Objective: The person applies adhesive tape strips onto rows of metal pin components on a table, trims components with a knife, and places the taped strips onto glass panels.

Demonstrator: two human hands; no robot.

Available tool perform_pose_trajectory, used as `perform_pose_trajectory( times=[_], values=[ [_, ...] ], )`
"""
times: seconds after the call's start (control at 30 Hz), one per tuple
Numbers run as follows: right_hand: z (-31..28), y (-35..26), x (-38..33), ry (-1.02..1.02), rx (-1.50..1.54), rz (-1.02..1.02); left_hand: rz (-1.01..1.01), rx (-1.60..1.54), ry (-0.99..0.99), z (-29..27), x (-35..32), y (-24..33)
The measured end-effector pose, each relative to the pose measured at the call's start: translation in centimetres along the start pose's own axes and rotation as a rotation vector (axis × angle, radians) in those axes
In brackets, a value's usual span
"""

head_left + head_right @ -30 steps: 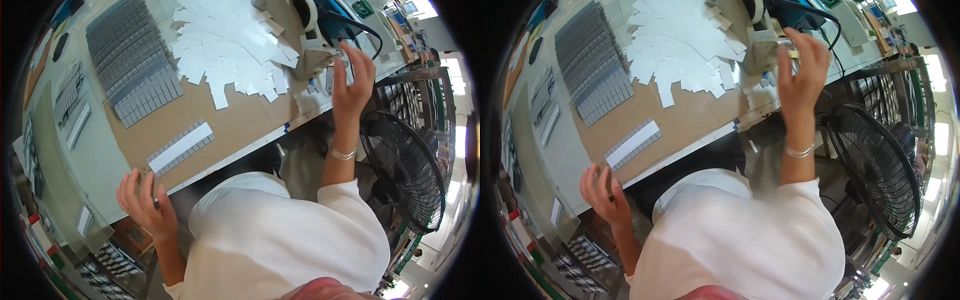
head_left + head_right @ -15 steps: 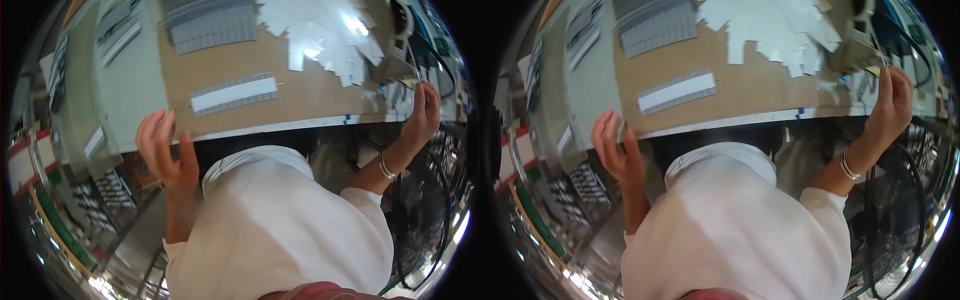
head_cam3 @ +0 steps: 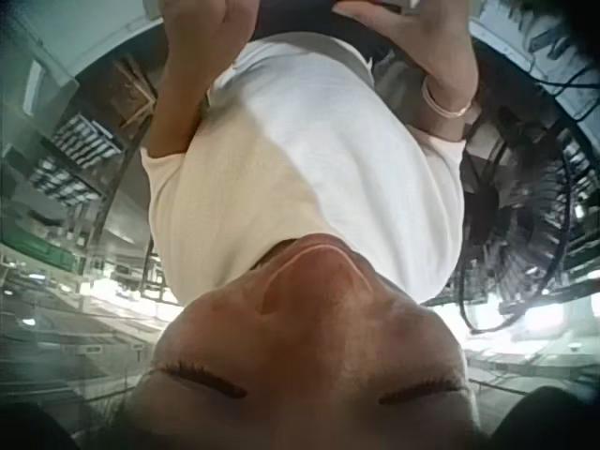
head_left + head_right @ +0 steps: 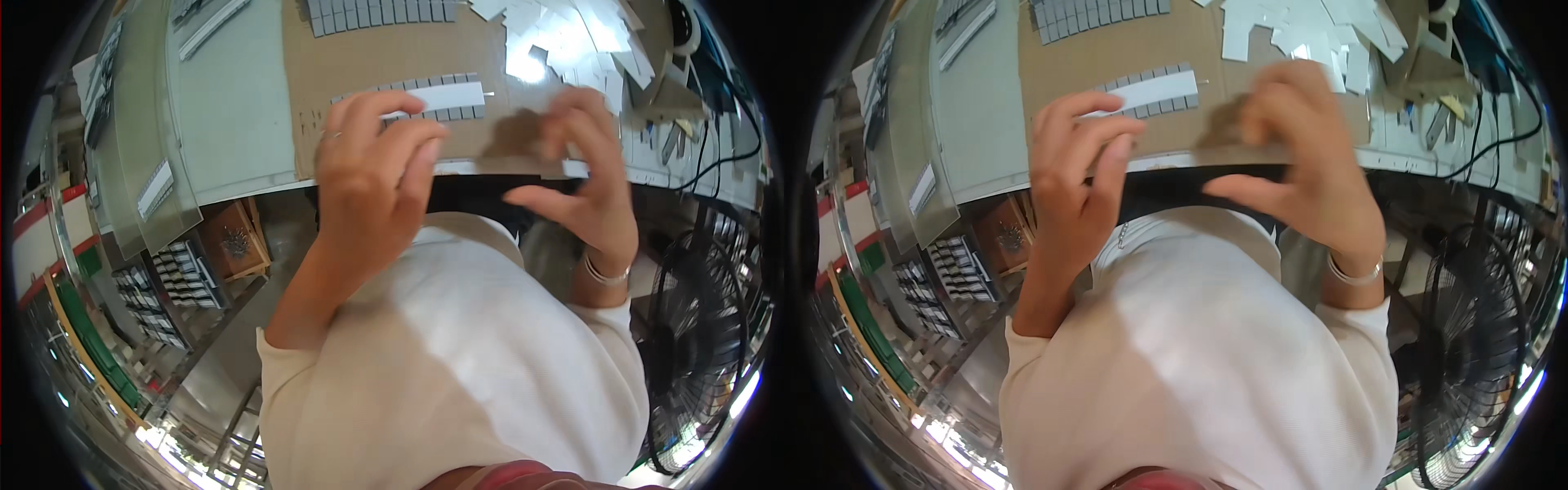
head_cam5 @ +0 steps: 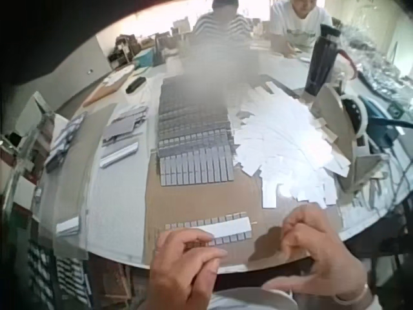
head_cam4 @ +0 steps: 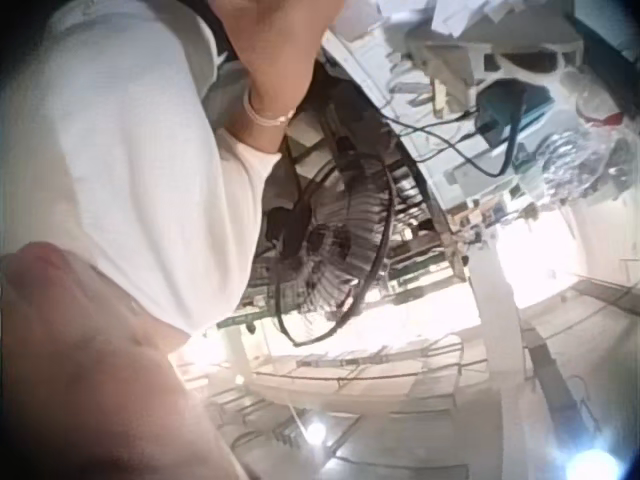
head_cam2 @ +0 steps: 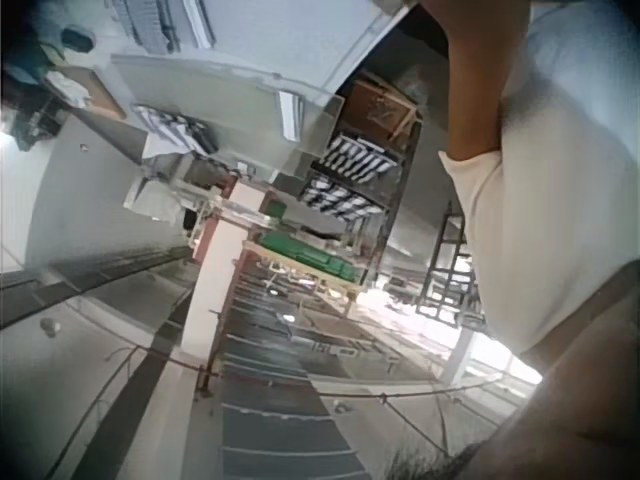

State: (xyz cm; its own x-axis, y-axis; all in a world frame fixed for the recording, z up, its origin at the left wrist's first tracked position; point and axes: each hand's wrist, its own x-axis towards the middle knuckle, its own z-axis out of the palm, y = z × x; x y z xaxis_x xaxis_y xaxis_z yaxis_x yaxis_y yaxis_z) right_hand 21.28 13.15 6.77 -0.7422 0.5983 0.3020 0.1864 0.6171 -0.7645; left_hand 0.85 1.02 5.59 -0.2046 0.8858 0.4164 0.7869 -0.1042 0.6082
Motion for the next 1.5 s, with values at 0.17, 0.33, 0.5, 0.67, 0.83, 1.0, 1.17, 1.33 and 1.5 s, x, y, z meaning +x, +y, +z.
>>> perform_pose_trajectory(
  times=[0.17, 0.33, 0.5, 0.67, 0.83, 1.0, 1.17, 1.33, 1.5],
  values=[
    [1.8, -0.2, 2.4, -0.178, 0.038, -0.107, -0.052, -0.191, -0.090, 1.1, 0.7, 1.2],
    [2.4, 0.0, 2.6, -0.184, 0.073, -0.121, -0.245, -0.365, -0.134, 1.2, 0.6, 1.8],
    [1.5, -0.1, 1.8, -0.002, -0.363, -0.049, -0.262, -0.235, 0.005, 2.0, 1.0, 1.0],
    [-0.3, 2.5, 0.1, 0.167, -0.492, -0.074, -0.219, -0.076, 0.034, 3.3, 1.7, -0.4],
    [0.7, 3.2, -0.6, 0.110, -0.476, -0.154, -0.121, 0.065, 0.018, 4.4, 2.0, -0.7],
    [1.7, 3.1, -0.7, 0.024, -0.531, -0.175, -0.109, 0.127, 0.028, 4.8, 2.2, -0.5],
    [1.9, 2.8, -0.7, -0.033, -0.634, -0.175, -0.083, 0.168, 0.052, 5.1, 2.1, -0.8],
    [2.0, 2.4, -0.7, -0.064, -0.684, -0.167, 0.050, 0.350, 0.098, 5.2, 2.1, -1.0],
    [1.7, 2.5, -0.2, -0.073, -0.623, -0.181, 0.036, 0.519, 0.059, 3.8, 2.6, 0.1]
  ],
)
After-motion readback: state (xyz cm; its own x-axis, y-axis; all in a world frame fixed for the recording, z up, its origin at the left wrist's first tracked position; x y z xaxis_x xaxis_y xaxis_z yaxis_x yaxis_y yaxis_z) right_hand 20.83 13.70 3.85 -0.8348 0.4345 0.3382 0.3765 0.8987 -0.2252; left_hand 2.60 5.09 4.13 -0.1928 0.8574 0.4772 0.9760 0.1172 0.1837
